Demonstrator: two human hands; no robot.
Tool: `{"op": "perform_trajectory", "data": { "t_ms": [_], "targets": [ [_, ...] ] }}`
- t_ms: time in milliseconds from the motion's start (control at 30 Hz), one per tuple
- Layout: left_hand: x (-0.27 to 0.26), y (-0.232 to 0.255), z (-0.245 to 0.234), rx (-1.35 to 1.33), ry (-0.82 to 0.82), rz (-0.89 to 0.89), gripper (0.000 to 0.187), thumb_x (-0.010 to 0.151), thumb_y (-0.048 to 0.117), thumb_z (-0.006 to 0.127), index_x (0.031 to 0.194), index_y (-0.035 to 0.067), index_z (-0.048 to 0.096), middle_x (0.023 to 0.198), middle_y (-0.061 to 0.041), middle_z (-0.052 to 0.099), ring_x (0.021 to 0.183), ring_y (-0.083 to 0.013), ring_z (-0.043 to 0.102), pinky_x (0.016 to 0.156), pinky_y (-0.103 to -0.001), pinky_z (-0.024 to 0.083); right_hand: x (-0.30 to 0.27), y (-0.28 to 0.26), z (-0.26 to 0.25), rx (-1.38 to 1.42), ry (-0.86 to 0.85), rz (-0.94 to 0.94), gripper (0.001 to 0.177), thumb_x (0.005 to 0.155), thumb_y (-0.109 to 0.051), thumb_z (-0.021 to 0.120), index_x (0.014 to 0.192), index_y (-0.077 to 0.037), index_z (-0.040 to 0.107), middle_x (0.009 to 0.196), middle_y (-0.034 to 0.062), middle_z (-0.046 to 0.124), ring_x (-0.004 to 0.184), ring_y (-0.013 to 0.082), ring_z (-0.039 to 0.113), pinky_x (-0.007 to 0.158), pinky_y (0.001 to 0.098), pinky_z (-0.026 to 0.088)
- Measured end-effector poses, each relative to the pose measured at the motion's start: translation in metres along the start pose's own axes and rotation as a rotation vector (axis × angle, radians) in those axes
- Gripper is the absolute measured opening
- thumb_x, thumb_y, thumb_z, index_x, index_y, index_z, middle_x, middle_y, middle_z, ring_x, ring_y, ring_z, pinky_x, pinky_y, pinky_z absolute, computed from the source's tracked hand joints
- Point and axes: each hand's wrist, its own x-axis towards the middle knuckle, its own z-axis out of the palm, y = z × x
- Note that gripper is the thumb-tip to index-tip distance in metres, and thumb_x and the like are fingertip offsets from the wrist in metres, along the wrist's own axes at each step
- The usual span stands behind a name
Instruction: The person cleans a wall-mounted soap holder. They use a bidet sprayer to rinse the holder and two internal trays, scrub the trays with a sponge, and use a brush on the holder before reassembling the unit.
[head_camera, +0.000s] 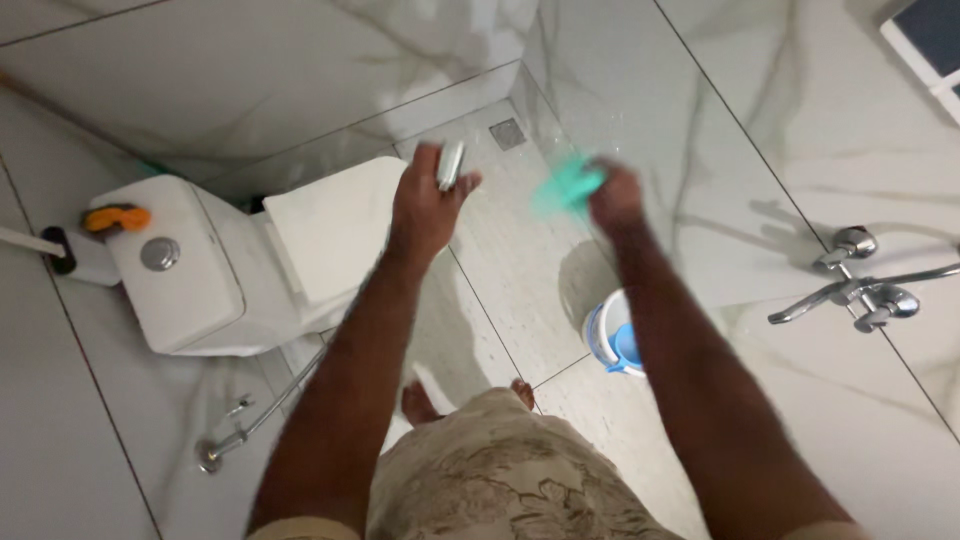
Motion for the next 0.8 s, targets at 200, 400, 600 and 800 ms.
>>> {"op": "perform_trajectory", "data": {
  "t_ms": [200,400,600,800],
  "targets": [
    [-0.02,-0.048,-0.005,-0.039,-0.012,-0.209,0.042,0.09,0.029,0.083,0.11,0.006,0.054,0.085,-0.01,0.064,0.074,-0.0212,0.061,0.069,-0.038,0.052,0.038,-0.055,-0.024,0.932,-0.031,0.895,0.029,0.106,-0.031,0.064,0.114,-0.004,0.067,0.092,0.0074,0.07,0.077,0.0175,0.069,0.066,0.0321,0.06],
    [-0.008,-0.032,-0.039,-0.281,0.117,-0.116,0.035,0.095,0.024,0.078,0.111,0.004,0.055,0.088,-0.004,0.064,0.079,-0.013,0.059,0.072,-0.031,0.053,0.089,-0.068,-0.08,1.39,0.062,0.899,0.026,0.109,-0.032,0.062,0.108,-0.006,0.065,0.088,0.0064,0.067,0.074,0.0165,0.065,0.061,0.0302,0.055],
    [-0.023,-0.066,-0.031,-0.206,0.012,-0.355,0.037,0.09,0.026,0.08,0.109,0.005,0.056,0.09,-0.004,0.064,0.079,-0.013,0.059,0.07,-0.032,0.052,-0.039,-0.022,0.034,-0.218,-0.324,0.268,0.01,0.087,-0.014,0.063,0.096,-0.013,0.066,0.085,0.011,0.071,0.077,0.0331,0.069,0.065,0.0467,0.055],
    [-0.057,-0.101,-0.002,-0.111,-0.124,-0.412,0.041,0.089,0.032,0.079,0.108,0.004,0.055,0.086,-0.006,0.062,0.075,-0.0158,0.055,0.066,-0.036,0.05,-0.099,0.011,-0.034,0.269,-0.106,1.073,0.021,0.101,-0.026,0.059,0.102,-0.006,0.063,0.084,0.0147,0.071,0.079,0.0319,0.069,0.073,0.0438,0.056]
  ]
}}
